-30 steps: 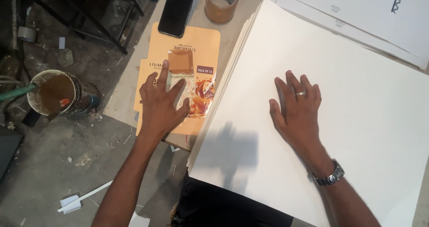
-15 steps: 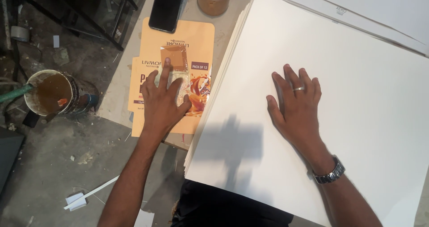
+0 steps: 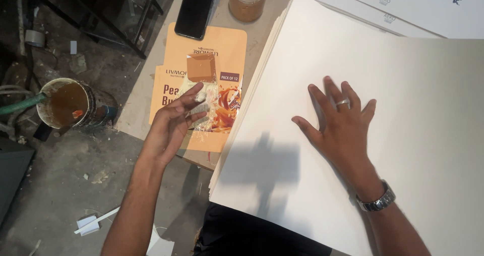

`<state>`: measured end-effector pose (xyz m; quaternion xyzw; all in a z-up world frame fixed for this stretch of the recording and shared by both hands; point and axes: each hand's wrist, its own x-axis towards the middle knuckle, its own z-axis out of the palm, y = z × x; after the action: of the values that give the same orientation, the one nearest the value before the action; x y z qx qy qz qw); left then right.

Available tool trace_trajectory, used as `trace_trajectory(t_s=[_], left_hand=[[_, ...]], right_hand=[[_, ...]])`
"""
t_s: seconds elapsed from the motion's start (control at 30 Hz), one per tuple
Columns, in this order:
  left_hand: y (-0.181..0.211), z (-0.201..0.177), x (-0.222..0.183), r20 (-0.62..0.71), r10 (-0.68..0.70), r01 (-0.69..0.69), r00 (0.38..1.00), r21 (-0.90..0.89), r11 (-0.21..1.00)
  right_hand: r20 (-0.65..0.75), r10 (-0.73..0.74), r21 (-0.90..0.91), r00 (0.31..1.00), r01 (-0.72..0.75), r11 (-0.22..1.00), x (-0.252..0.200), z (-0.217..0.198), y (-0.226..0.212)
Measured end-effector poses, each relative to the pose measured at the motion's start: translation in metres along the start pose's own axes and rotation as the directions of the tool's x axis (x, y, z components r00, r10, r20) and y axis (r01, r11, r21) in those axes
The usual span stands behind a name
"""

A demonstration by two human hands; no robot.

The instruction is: The person organizes large sheets of white paper on a workspace, aligning them one at a time and flipping through a stack.

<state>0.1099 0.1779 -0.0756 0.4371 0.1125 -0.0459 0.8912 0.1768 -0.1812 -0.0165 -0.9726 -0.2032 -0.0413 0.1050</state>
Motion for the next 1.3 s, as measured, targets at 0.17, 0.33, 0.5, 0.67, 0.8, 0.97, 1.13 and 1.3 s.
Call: trace_trajectory(t_s=[0.17,0.33,0.5,0.67,0.8,0.97,1.13,1.3], left_hand=[[0.019,0.011,0.007,0.012,0.111,-0.108,0.994,0.365,0.925],[0.041,0.066,0.028,0.076,-0.022,0.002,0.997,0.254,0.967],[0.028,0.108,0.114,0.286,0.065,-0.182,0.956,0.402,0.897],[0.002,0.121,0.207,0.41,0.21,-0.432,0.888,0.582,0.689],[-0.004,0.13,0.238,0.39,0.185,-0.401,0.902,0.595,0.697],[-0.005,0.135,0.256,0.343,0.154,-0.361,0.927,0.695,0.622],[-0.013,0.128,0.267,0.34,0.177,-0.379,0.923,0.737,0.56],[-0.011,0.12,0.265,0.336,0.147,-0.36,0.93,0.758,0.544]], right_hand=[[-0.041,-0.015,-0.07,0.999,0.012,0.997,0.001,0.0,0.003],[-0.128,-0.028,-0.032,0.991,0.024,0.999,0.007,0.001,0.015],[-0.074,0.098,0.005,0.992,-0.098,0.995,0.011,0.0,0.021],[-0.138,0.038,-0.101,0.99,-0.052,0.994,0.015,0.006,0.026],[0.01,0.11,0.047,0.994,-0.111,0.993,0.016,0.009,0.028],[-0.005,0.103,0.031,0.995,-0.103,0.994,0.015,0.011,0.029],[-0.016,0.076,0.037,0.997,-0.076,0.996,0.015,0.012,0.028],[-0.022,0.069,0.033,0.997,-0.068,0.997,0.016,0.012,0.027]])
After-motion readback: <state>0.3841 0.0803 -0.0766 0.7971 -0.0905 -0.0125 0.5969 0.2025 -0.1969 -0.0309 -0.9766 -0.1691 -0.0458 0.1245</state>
